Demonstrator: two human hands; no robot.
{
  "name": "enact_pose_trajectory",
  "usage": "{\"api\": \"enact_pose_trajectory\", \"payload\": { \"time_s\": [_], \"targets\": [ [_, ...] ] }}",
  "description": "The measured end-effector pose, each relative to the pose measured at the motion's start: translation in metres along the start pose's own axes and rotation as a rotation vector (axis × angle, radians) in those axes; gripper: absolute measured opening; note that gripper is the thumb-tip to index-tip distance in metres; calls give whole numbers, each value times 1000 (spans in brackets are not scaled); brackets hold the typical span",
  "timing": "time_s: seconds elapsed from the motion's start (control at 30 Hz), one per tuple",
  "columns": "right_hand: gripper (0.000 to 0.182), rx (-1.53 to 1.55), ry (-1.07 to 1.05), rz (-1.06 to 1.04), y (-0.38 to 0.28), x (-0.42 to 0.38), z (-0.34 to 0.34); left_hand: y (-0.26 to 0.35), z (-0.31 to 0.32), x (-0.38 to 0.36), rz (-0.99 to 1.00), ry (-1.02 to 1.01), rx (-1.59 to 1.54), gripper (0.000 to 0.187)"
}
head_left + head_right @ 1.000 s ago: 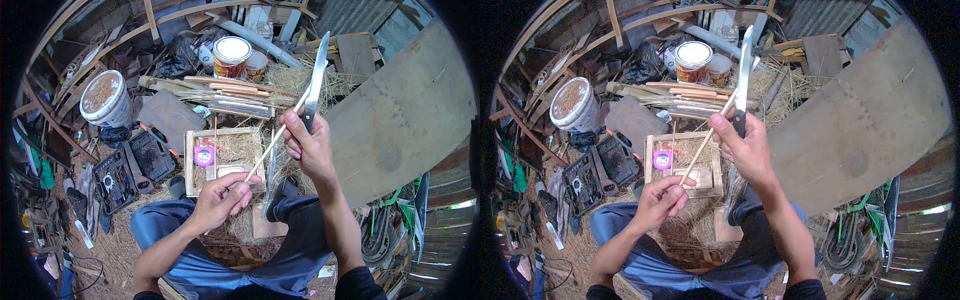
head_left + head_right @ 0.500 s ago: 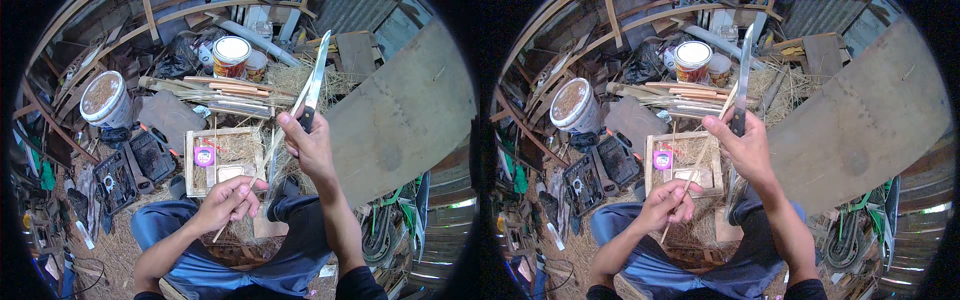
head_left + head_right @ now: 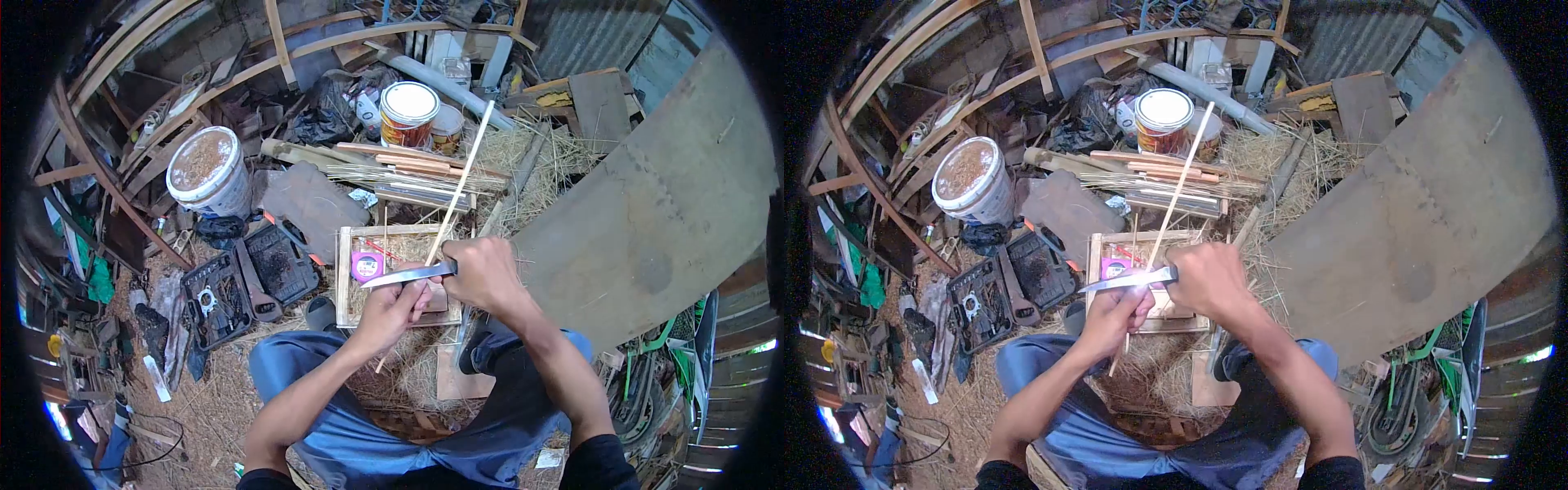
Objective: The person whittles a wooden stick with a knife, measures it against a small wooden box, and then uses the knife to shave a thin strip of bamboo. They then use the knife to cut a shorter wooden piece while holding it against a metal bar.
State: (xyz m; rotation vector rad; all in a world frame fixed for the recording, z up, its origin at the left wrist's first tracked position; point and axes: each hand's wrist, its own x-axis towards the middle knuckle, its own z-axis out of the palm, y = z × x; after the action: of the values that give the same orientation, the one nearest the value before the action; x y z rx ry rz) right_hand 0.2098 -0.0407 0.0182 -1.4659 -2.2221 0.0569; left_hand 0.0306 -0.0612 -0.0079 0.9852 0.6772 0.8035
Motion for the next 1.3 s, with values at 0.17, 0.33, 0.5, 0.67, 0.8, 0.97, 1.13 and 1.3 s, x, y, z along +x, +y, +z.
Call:
{"api": "enact_pose_trajectory", "payload": {
  "time_s": [0.17,0.33,0.5,0.67,0.8,0.97,1.13,1.3],
  "targets": [
    [7,-271,59,168,3,-6,20,-7,10,-4,36,31,63,28],
    [9,-320,209,166,14,-2,28,-4,15,-1,-63,24,-102,24],
    [13,-478,133,536,86,14,6,-9,28,-18,-166,-45,-62,25],
    [21,-287,272,980,162,-17,-41,-15,21,-28,-183,-349,15,23],
    [25,-87,268,826,140,-12,-35,-12,0,-3,-158,-96,100,21],
    [22,248,294,611,67,11,-24,5,-4,0,-103,-53,-102,19],
    [7,92,100,81,6,-2,-12,4,-3,-3,-16,-24,-77,23],
    [6,-39,25,36,-9,-8,4,-3,3,-7,-37,-53,-53,25]
  ]
}}
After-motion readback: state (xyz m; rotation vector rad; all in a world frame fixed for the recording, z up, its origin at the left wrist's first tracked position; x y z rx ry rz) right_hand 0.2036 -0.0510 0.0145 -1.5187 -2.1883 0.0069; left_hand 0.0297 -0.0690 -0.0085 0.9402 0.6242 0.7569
